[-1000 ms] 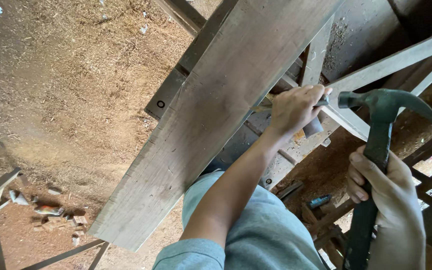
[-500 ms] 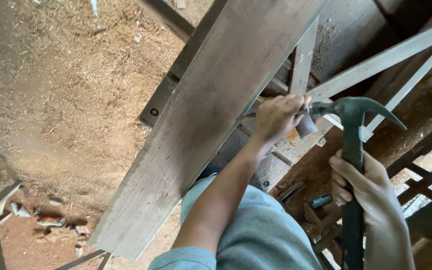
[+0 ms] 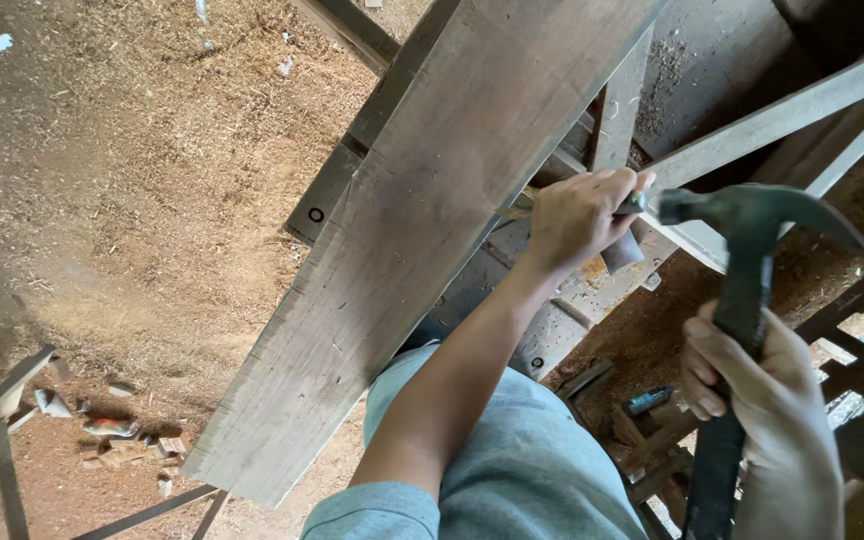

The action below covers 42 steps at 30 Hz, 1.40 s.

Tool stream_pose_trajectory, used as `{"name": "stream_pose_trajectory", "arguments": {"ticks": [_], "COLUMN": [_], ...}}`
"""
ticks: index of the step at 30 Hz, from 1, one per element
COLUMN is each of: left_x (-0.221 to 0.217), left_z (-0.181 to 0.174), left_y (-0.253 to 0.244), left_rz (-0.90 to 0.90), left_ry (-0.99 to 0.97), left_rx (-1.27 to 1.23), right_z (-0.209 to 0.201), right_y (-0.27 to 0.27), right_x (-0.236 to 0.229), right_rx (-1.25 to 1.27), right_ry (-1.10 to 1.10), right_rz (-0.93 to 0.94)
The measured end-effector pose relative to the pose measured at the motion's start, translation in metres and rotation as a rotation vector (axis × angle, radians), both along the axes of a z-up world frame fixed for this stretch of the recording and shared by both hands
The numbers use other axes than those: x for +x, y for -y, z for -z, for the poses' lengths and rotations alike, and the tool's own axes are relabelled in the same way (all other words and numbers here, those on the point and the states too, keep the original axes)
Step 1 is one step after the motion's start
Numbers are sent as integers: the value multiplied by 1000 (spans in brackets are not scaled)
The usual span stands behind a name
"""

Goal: The person uses a hammer to drive a nail into a wooden plank that is positioned on a workbench.

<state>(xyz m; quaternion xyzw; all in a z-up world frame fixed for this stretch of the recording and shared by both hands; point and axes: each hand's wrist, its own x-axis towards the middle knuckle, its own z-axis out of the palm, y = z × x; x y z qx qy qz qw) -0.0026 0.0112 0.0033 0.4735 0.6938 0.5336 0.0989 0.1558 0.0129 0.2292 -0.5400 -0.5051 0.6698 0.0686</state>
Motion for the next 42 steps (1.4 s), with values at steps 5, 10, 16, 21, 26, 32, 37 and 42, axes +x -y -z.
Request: {"name": "stream_pose_trajectory", "arguments": {"ticks": [5,10,16,21,26,32,37,42], "left_x": [-5,-2,-1,6,4,1,11,14], "left_z": [-2,-4,-1,7,9,-4,10,28], "left_y": [-10,-3,3,-3,-10,-11,-12,-16], "left_rz": [26,40,-1,-8,6,7,17,87], "left_ry": [-24,-39,-36,-87,-62,-91,-68,-112], "left_rx": [-26,-8,17,13,-108,-52,-92,-170], "right_z": [4,6,-6,-1,2,16,22,29], "right_y": [-8,-6,-1,-2,-12,-20,-19,-18], "right_x": [-6,-16,-22,-25,-25,-12,-2,-6], "right_rx": [34,87,156,92,160,6,87,-30], "right_ry": [28,152,112,200,116,156,17,69], "right_rz": [41,-7,59,-36,70,47,190,60]}}
